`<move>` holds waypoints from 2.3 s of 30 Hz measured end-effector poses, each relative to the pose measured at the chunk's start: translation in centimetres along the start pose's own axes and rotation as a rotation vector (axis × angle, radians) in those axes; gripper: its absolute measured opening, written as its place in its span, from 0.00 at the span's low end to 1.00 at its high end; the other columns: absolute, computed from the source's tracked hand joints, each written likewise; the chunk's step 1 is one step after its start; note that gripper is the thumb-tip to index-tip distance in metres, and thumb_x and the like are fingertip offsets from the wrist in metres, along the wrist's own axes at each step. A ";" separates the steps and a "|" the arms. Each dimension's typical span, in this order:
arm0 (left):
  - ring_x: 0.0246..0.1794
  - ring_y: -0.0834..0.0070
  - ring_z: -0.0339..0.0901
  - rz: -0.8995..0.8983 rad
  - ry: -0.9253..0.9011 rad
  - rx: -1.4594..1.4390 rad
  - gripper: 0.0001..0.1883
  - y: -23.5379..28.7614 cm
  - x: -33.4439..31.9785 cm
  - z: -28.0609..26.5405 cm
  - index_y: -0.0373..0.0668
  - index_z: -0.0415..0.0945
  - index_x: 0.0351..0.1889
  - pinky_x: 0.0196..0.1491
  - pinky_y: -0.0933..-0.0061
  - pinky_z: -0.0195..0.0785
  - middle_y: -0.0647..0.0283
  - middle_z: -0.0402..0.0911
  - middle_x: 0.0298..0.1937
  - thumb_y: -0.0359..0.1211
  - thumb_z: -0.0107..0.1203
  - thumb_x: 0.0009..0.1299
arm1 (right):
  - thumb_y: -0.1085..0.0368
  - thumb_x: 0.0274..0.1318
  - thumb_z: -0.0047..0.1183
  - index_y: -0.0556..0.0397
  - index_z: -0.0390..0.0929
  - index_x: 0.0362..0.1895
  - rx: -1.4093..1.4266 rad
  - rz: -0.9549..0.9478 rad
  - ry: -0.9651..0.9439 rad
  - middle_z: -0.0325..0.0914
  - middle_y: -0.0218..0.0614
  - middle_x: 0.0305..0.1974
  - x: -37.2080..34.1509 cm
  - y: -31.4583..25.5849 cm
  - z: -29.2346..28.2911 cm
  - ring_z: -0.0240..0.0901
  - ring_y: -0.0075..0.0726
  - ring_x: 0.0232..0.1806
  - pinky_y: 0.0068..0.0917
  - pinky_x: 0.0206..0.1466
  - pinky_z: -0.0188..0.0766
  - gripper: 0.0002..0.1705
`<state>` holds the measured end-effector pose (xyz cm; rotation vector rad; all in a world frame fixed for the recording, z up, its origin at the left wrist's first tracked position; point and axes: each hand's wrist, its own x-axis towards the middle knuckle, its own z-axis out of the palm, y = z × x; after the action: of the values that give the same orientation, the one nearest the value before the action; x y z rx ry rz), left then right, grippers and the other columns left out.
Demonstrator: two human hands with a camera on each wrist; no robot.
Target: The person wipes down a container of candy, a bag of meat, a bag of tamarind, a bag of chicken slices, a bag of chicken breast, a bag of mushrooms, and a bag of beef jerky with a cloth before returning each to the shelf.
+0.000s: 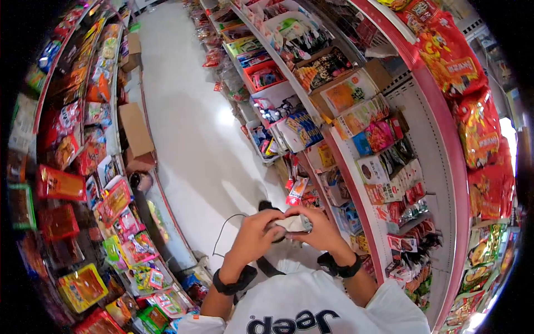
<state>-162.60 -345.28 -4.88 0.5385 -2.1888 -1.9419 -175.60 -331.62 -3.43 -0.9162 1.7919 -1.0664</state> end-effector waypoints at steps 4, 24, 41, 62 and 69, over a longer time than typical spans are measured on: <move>0.28 0.66 0.74 0.063 0.186 0.116 0.14 -0.7 6.2 -3.4 0.37 0.73 0.41 0.33 0.71 0.66 0.53 0.75 0.32 0.20 0.54 0.56 | 0.82 0.36 0.50 0.58 0.72 0.43 0.046 -0.013 0.050 0.75 0.40 0.37 7.0 1.3 -1.6 0.73 0.32 0.42 0.26 0.45 0.66 0.23; 0.31 0.75 0.74 0.033 -0.085 -0.087 0.09 -2.5 29.5 -11.8 0.32 0.73 0.37 0.35 0.75 0.67 0.57 0.75 0.29 0.30 0.54 0.63 | 0.63 0.35 0.61 0.62 0.72 0.37 -0.161 0.074 0.079 0.74 0.51 0.32 24.2 -2.5 -10.7 0.72 0.51 0.38 0.37 0.42 0.67 0.23; 0.60 0.46 0.57 0.520 0.067 1.037 0.26 -9.6 45.2 16.6 0.28 0.65 0.56 0.56 0.48 0.56 0.41 0.60 0.61 0.38 0.46 0.64 | 0.74 0.37 0.57 0.57 0.74 0.38 -0.155 0.420 0.501 0.76 0.41 0.34 10.1 1.0 -8.7 0.73 0.46 0.34 0.30 0.39 0.69 0.17; 0.55 0.57 0.65 0.469 0.205 1.100 0.26 -10.0 45.5 18.3 0.31 0.60 0.59 0.56 0.59 0.60 0.49 0.65 0.58 0.35 0.49 0.65 | 0.69 0.38 0.58 0.59 0.73 0.38 -0.175 0.478 0.445 0.75 0.48 0.32 8.8 2.3 -8.7 0.73 0.50 0.35 0.32 0.39 0.68 0.18; 0.54 0.58 0.66 0.412 0.095 1.002 0.24 -9.3 46.5 17.8 0.33 0.63 0.57 0.51 0.56 0.63 0.48 0.67 0.56 0.34 0.48 0.64 | 0.71 0.38 0.59 0.59 0.74 0.37 -0.201 0.433 0.475 0.76 0.46 0.30 8.2 3.0 -8.1 0.74 0.48 0.32 0.30 0.36 0.69 0.16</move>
<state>-210.33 -346.99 -21.77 0.2295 -2.7908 -0.5269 -186.59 -335.29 -6.25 -0.3626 2.3867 -0.8755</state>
